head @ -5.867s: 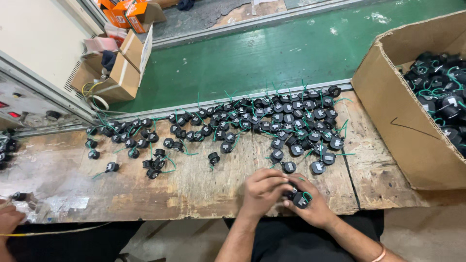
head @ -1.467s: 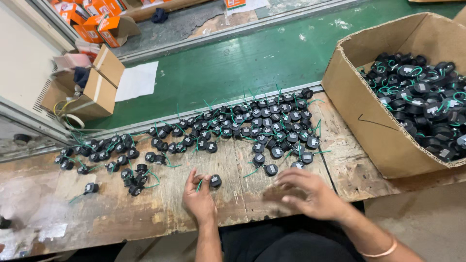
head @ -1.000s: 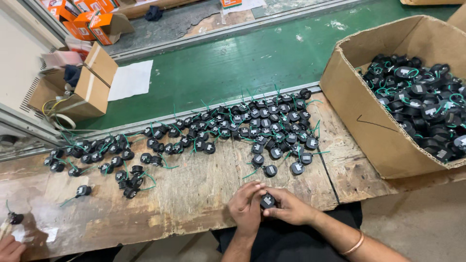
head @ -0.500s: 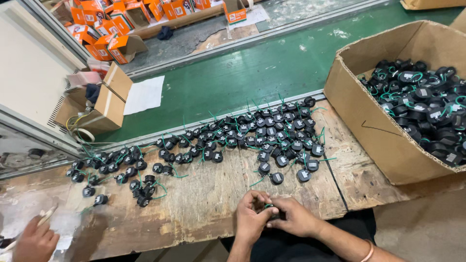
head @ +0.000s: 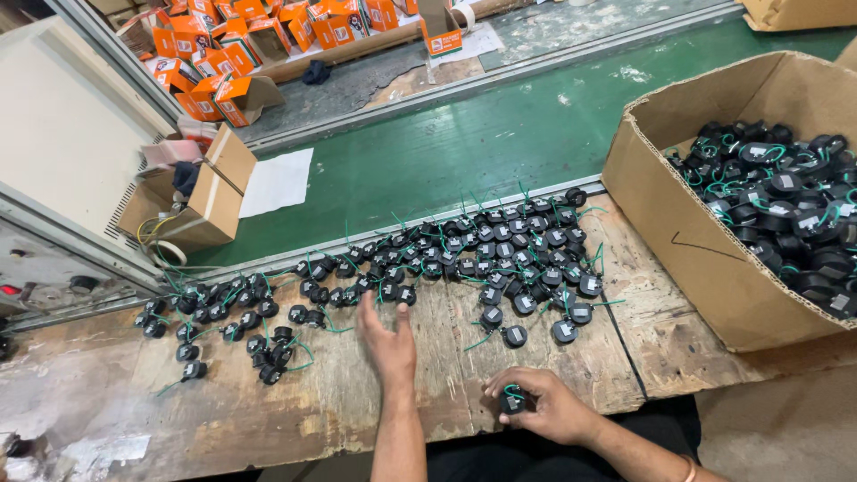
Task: The person picks up black power plug adapters with green wires one at a time from the workbench, turns and handles each in both hands, and places them into a large cardboard box at the side of the bench. A second worker at the left of the bench handles items with a small tool.
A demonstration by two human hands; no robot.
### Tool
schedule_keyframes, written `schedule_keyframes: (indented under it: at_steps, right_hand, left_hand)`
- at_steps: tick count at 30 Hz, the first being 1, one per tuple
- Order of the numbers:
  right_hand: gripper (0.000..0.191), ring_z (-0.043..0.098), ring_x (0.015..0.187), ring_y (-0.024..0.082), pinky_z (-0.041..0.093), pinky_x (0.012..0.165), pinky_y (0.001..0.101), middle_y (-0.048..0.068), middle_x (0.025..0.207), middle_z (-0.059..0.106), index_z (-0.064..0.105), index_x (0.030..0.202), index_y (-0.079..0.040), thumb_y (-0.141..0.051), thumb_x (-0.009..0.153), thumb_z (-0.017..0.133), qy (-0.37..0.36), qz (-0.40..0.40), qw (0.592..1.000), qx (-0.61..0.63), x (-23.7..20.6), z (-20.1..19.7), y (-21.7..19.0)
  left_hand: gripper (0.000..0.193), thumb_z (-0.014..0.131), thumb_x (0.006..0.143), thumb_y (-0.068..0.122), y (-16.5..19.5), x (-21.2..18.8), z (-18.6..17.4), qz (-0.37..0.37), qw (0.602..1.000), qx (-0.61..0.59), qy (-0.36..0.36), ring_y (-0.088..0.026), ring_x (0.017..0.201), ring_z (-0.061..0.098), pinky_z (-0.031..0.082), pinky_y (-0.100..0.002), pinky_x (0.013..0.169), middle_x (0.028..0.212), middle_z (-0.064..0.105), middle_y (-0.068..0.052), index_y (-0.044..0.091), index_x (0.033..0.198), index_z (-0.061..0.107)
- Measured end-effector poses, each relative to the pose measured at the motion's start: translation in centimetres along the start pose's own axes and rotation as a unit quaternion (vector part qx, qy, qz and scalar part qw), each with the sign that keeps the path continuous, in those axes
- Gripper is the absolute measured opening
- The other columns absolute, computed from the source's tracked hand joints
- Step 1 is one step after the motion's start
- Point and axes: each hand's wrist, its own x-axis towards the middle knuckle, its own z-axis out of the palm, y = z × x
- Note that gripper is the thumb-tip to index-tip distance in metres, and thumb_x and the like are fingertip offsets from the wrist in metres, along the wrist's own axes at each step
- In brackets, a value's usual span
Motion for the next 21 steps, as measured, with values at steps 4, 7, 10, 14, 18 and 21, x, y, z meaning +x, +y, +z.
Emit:
schedule_keyframes:
  at_steps: [4,7,10,14,18,21]
  right_hand:
    - [0.032,0.074,0.107,0.024,0.057,0.094,0.0379,0.008,0.111,0.076,0.07,0.106,-0.005,-0.011,0.078,0.085,-0.007,0.014,1.0,-0.001,0.0,0.0,0.0]
    - [0.033,0.076,0.1,0.021,0.058,0.092,0.0361,0.006,0.105,0.077,0.069,0.107,-0.006,-0.013,0.079,0.086,-0.017,0.018,0.999,-0.028,-0.2,-0.2,0.0]
    - [0.039,0.077,0.093,0.019,0.059,0.088,0.0337,0.005,0.1,0.077,0.066,0.114,-0.007,-0.014,0.079,0.083,-0.015,0.082,0.996,-0.004,-0.4,-0.2,-0.3]
    - [0.044,0.074,0.098,0.019,0.056,0.093,0.0332,0.006,0.103,0.074,0.062,0.121,-0.007,-0.01,0.079,0.074,0.026,0.091,0.995,0.016,-0.5,0.0,-0.8]
    - [0.046,0.064,0.121,0.025,0.049,0.103,0.0389,0.016,0.123,0.064,0.066,0.124,-0.006,-0.006,0.079,0.076,0.092,-0.047,0.99,-0.099,-0.2,-0.1,-1.0]
    - [0.057,0.066,0.113,0.021,0.051,0.104,0.0383,0.012,0.118,0.067,0.062,0.135,-0.007,-0.012,0.08,0.079,0.073,0.016,0.996,-0.053,-0.1,-0.3,-0.9]
  left_hand:
    - [0.039,0.075,0.091,0.02,-0.8,-1.3,0.8,0.117,0.993,0.008,-0.027,-0.029,0.128,0.06,0.048,-0.04,0.105,0.141,0.064,-0.012,0.011,0.128,0.069]
    - [0.025,0.07,0.1,0.017,-1.9,-1.4,0.7,0.018,0.994,-0.106,-0.015,-0.02,0.111,0.076,0.057,-0.032,0.097,0.122,0.08,-0.006,0.016,0.124,0.078]
    - [0.026,0.067,0.104,0.012,-2.1,-0.8,0.2,-0.02,0.957,-0.285,0.048,-0.02,0.098,0.074,0.057,-0.032,0.088,0.112,0.08,-0.01,0.006,0.129,0.073]
    - [0.034,0.06,0.101,0.005,-2.4,-2.3,-0.9,-0.002,0.91,-0.395,0.122,-0.014,0.091,0.069,0.055,-0.03,0.079,0.104,0.074,-0.011,0.001,0.135,0.058]
    - [0.029,0.055,0.104,-0.001,-3.4,-6.5,-1.4,0.112,0.87,-0.469,0.101,-0.014,0.094,0.065,0.055,-0.029,0.086,0.101,0.07,-0.01,0.001,0.134,0.057]
    - [0.019,0.056,0.106,-0.005,-3.9,-9.1,-0.5,0.158,0.838,-0.522,0.0,-0.018,0.096,0.07,0.061,-0.032,0.087,0.101,0.07,-0.011,0.002,0.123,0.062]
